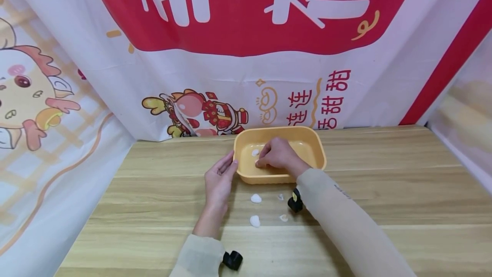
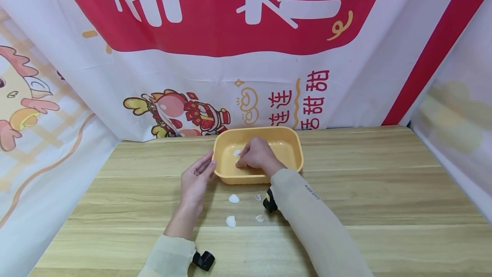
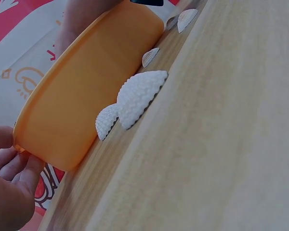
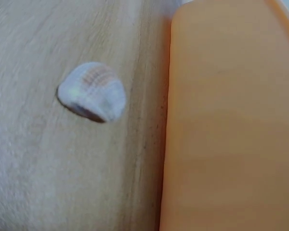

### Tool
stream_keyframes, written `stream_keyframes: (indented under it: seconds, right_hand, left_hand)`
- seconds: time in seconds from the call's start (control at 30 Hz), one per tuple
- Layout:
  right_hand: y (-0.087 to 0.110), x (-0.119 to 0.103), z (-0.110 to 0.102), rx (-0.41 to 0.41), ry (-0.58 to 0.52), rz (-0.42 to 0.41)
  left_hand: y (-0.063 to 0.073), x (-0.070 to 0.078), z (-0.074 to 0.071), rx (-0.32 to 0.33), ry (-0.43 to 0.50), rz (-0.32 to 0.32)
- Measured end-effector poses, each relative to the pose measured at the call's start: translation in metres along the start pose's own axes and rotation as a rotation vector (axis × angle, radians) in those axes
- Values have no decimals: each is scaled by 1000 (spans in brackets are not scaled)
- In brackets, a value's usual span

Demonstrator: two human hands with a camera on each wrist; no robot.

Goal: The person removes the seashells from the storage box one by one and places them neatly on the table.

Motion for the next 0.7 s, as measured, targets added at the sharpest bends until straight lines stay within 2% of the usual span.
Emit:
stream_keyframes:
  seconds: [0.33, 0.7]
  right_hand:
    - [-1, -1, 2, 6, -32, -18]
    - [4, -16, -2, 40, -28, -46]
  left_hand:
    - [-1, 0, -1, -5, -7, 0]
    - [-1, -1, -1, -9, 7, -4]
Point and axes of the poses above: each hand's wrist, its own y-axis away from the middle knuckle, its own z-axis out of the palm, x = y × z, the point moved 5 cm from there along -y, towards the middle knuckle, and after that the axes turned 9 degrees about x, right-handed, at the moved point
